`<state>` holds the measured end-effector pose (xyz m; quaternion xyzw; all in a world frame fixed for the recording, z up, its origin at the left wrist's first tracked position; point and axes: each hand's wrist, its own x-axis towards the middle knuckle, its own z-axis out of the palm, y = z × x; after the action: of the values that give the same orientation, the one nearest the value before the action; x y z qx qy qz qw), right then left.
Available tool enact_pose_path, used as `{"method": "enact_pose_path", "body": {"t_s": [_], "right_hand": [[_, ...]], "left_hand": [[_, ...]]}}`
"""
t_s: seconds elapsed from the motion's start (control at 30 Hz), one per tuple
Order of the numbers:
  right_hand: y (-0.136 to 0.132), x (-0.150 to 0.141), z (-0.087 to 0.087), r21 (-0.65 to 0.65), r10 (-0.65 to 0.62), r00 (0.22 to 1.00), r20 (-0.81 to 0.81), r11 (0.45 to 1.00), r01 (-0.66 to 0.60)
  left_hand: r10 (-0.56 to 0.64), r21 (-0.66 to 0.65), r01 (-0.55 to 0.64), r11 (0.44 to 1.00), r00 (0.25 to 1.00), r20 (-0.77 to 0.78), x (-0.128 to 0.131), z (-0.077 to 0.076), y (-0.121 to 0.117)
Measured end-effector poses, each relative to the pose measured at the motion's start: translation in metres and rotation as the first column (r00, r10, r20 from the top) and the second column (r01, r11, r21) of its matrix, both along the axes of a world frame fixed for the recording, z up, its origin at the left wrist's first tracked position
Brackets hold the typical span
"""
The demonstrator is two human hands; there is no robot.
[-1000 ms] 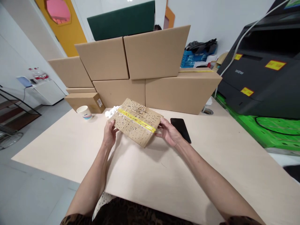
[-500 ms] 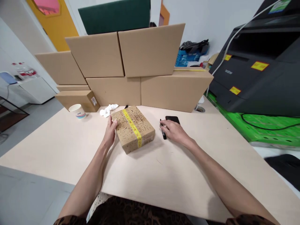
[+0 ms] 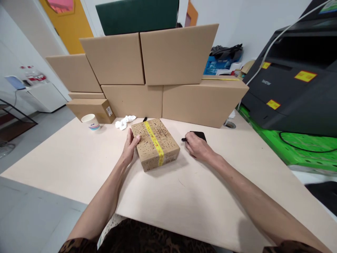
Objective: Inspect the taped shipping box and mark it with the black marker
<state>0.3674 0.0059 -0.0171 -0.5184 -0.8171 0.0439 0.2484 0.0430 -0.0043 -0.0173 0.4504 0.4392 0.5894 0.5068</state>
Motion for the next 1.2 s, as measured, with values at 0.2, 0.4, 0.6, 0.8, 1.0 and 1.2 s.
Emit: {"method": "enact_pose_path", "body": {"t_s": [0.2, 0.4, 0.6, 0.8, 1.0, 1.2], "right_hand": [[-0.032, -0.020, 0.036, -0.041, -0.162, 0.536, -0.829, 0.972, 0.230], [-0.055, -0.057, 0.068, -0.128, -0.095, 0.265, -0.959, 0.986, -0.108], [-0.055, -0.087, 0.072, -0.214, -0.213, 0.044, -0.976, 0.897, -0.386], [-0.052, -0.103, 0.072, -0.298, -0.237, 0.181, -0.955, 0.777, -0.554], [-0.057, -0.111, 0.073, -0.300, -0.226, 0.197, -0.954, 0.741, -0.601], [-0.052, -0.111, 0.063, -0.189, -0.019, 0.275, -0.961, 0.771, -0.608]], "left_hand": [[-0.060, 0.067, 0.061, 0.996, 0.998, -0.016, 0.008, 0.012, -0.010], [-0.070, 0.060, 0.068, 0.996, 0.997, 0.035, 0.012, 0.013, -0.011], [-0.058, 0.060, 0.055, 0.997, 0.997, 0.042, 0.013, 0.011, -0.011], [-0.027, 0.059, 0.025, 0.998, 0.999, 0.035, 0.014, 0.008, -0.009], [-0.018, 0.069, 0.019, 0.997, 1.000, -0.011, 0.015, 0.011, -0.009], [-0.075, 0.089, 0.074, 0.993, 0.997, 0.005, 0.015, 0.017, -0.013]]}}
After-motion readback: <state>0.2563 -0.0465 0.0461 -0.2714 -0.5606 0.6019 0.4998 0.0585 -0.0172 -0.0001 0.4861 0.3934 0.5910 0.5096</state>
